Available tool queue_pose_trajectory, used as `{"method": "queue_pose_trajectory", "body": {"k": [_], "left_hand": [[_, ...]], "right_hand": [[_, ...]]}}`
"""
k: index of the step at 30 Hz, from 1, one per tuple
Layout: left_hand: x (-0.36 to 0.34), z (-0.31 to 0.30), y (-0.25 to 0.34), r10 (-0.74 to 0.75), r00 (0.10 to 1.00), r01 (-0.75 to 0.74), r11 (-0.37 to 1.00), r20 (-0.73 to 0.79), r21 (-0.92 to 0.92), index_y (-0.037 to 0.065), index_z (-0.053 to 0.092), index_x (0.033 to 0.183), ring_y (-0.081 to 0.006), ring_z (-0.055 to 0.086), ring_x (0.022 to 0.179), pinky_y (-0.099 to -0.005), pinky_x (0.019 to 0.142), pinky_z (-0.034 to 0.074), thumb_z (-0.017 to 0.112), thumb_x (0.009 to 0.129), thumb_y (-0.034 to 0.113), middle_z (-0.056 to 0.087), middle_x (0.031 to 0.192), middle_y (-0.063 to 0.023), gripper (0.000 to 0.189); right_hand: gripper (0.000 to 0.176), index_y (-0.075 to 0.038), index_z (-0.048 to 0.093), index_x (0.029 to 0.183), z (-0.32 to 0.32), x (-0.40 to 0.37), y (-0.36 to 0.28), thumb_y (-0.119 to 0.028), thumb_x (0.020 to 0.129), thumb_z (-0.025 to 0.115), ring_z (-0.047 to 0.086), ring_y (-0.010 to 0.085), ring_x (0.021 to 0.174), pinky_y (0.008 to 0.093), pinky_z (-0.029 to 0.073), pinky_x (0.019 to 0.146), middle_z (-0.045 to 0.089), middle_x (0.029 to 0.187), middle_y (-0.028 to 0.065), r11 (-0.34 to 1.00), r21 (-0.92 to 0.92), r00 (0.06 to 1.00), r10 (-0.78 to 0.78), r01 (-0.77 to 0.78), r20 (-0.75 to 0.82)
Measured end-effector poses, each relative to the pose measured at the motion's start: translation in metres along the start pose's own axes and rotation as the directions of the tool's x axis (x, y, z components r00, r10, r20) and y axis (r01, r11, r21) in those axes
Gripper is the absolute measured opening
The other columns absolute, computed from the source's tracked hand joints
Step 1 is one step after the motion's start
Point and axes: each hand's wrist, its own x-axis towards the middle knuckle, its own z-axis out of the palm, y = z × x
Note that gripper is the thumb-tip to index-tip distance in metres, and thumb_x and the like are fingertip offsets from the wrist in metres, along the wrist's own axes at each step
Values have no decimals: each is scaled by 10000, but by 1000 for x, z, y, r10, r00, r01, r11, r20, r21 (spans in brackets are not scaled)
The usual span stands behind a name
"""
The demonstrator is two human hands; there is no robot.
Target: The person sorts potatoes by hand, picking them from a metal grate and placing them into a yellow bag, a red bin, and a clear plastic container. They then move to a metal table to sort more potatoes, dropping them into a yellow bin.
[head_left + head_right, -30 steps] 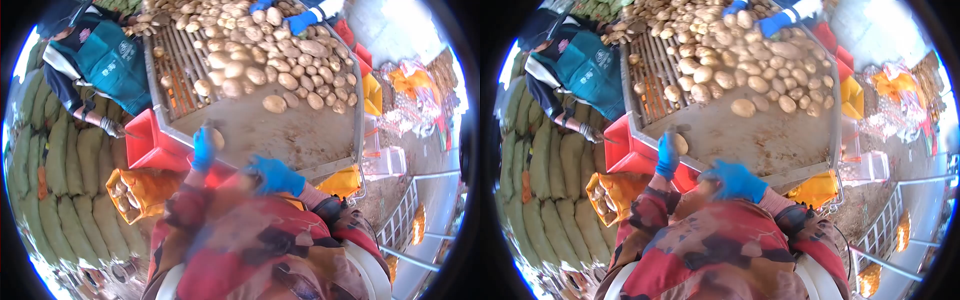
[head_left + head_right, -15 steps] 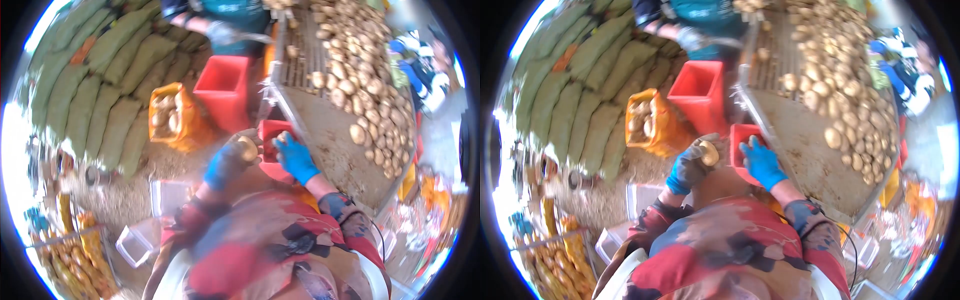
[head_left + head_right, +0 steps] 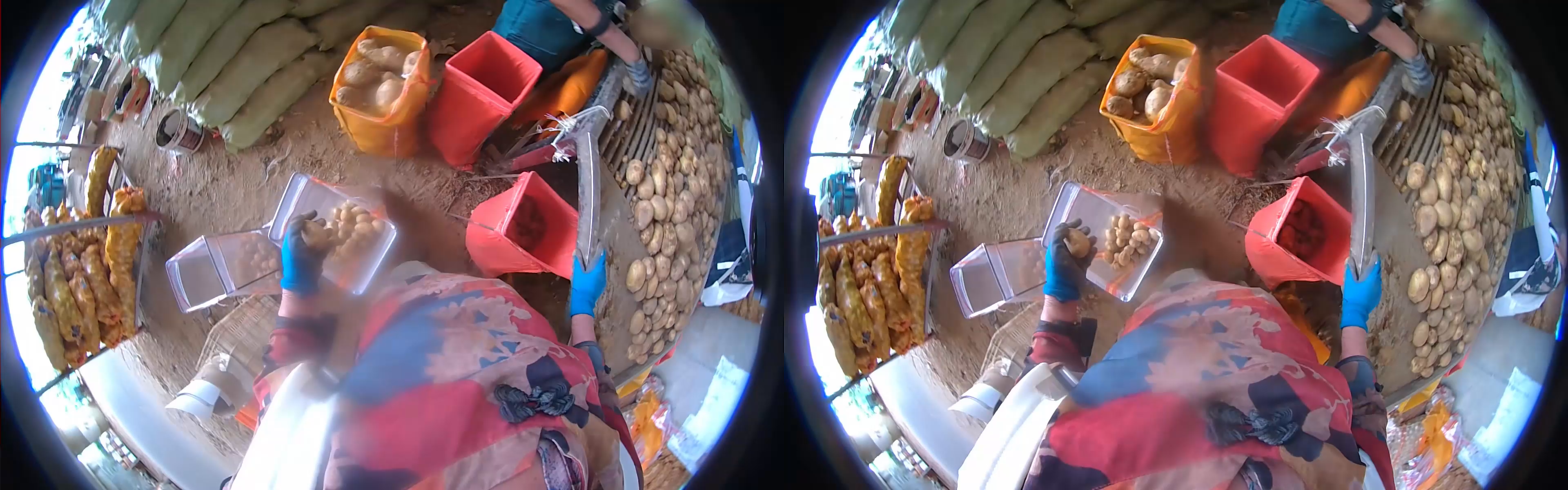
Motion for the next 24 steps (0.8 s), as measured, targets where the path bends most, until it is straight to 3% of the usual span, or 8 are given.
{"method": "queue_pose_trajectory", "body": {"k": [2,5,9,12,15,16,19,24], "left_hand": [[6,-24,-14,31,998,-32,999,-48,-8,122,596,1160,-224,645,850,-357,701,563,539,906,377,626,1013,-74,364],[5,-45,-30,45,997,-46,999,-56,-11,120,592,1174,-228,646,862,-366,710,566,539,909,362,620,1026,-80,362],[3,-59,-55,90,995,-88,994,-32,61,102,585,1194,-227,644,882,-391,722,573,543,911,310,606,1062,-91,353],[-2,-44,-50,-1,994,8,998,-105,66,74,613,1139,-190,635,869,-381,705,576,546,906,256,611,1029,-82,303],[-6,-29,-37,-176,983,180,982,-58,64,51,634,1095,-166,631,842,-351,683,572,557,895,227,620,970,-57,277],[-3,-29,-43,-164,986,164,984,-9,62,42,644,1069,-151,623,804,-310,651,560,569,883,214,623,890,-29,264],[9,-29,-58,-148,987,127,949,54,289,31,644,1045,-141,609,774,-284,606,537,572,880,210,615,836,-18,253],[30,-28,-76,-373,926,271,764,57,586,78,627,1085,-145,589,656,-294,518,500,577,861,367,621,828,-25,369]], "right_hand": [[662,-6,464,1350,-3,3,-2,-334,832,714,577,398,1121,438,467,918,577,1231,272,970,32,963,234,-240,135],[669,29,474,1329,6,1,20,-335,825,720,576,384,1134,428,459,935,568,1250,272,995,68,997,70,-72,29],[682,50,474,1320,8,3,30,-337,819,728,572,378,1138,424,453,944,571,1252,265,1000,2,1000,26,-26,14],[693,43,471,1325,13,4,37,-347,814,732,566,387,1138,421,449,953,568,1254,265,999,-9,999,40,-40,21],[706,36,472,1326,5,4,26,-369,810,732,561,394,1142,417,447,958,562,1260,267,995,-25,993,101,-99,62],[710,35,472,1325,3,4,21,-380,810,729,559,397,1143,419,448,957,560,1262,269,993,-30,990,120,-118,71],[721,34,471,1323,10,4,33,-410,812,718,557,401,1146,435,452,946,555,1265,273,993,-79,995,91,-88,42],[726,29,462,1333,13,4,35,-435,824,691,549,412,1148,457,454,936,547,1270,278,989,-137,998,63,-59,24]]}}
